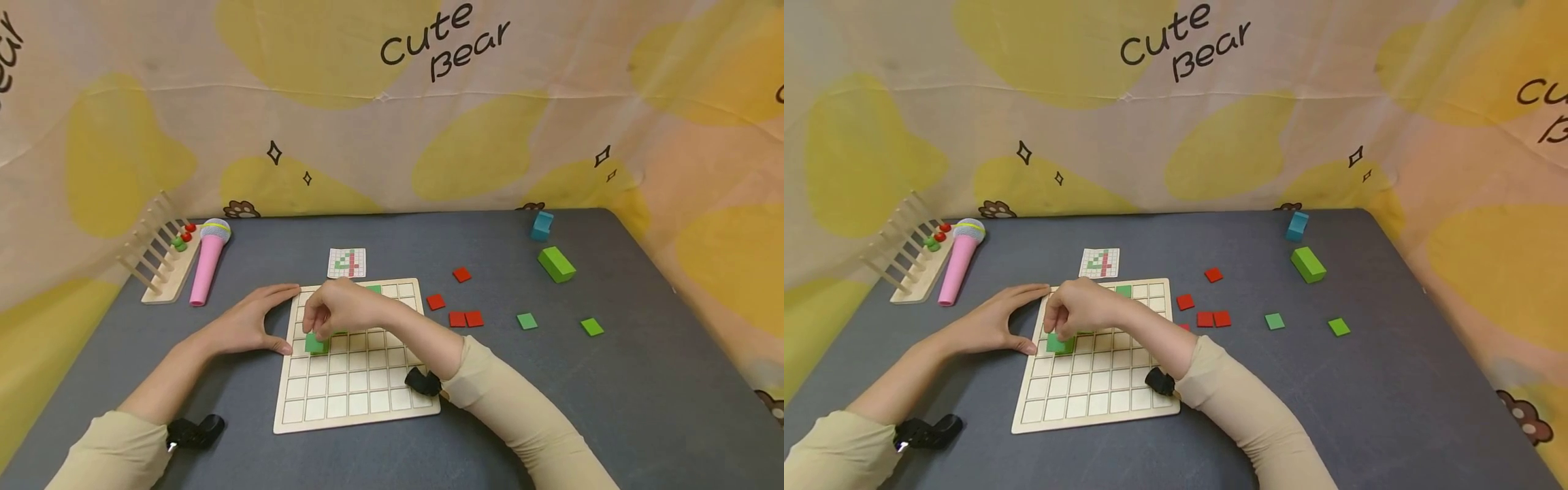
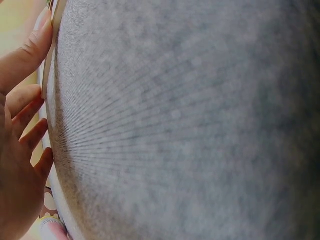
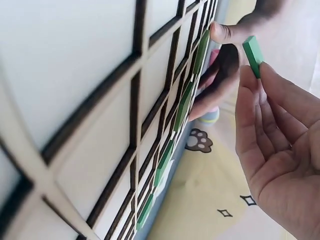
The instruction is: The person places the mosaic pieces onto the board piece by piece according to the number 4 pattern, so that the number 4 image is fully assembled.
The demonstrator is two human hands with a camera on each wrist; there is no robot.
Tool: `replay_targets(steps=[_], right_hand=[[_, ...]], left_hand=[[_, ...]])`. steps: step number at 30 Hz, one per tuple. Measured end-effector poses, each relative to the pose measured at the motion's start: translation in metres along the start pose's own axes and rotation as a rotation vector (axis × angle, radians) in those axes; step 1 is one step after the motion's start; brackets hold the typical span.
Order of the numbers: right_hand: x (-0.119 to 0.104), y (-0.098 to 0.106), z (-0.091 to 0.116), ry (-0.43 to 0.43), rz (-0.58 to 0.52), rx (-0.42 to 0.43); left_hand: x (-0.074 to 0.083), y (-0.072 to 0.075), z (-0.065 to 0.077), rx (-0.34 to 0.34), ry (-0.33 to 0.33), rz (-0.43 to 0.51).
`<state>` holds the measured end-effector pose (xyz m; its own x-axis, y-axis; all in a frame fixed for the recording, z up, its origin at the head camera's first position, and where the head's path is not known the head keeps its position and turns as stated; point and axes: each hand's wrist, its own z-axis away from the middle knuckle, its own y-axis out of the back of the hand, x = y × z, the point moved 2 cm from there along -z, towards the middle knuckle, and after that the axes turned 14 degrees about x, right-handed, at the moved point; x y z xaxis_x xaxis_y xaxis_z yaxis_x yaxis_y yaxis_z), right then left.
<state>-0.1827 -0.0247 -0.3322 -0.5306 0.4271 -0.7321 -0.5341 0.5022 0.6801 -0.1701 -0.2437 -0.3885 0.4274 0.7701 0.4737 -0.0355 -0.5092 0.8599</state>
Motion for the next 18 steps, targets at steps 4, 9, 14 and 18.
replay_targets(steps=[4,9,14,18], right_hand=[[0.001,-0.006,-0.002,-0.004,0.032,-0.022],[0.000,-0.012,-0.003,0.010,0.116,-0.058],[-0.001,-0.017,-0.002,0.027,0.173,-0.079],[0.000,-0.020,-0.003,0.048,0.200,-0.085]], left_hand=[[-0.001,-0.001,0.000,0.005,-0.004,0.002],[-0.001,-0.001,0.000,0.004,-0.010,0.004],[0.000,0.000,0.000,0.003,-0.011,0.001],[-0.001,0.000,0.000,0.002,-0.008,0.001]])
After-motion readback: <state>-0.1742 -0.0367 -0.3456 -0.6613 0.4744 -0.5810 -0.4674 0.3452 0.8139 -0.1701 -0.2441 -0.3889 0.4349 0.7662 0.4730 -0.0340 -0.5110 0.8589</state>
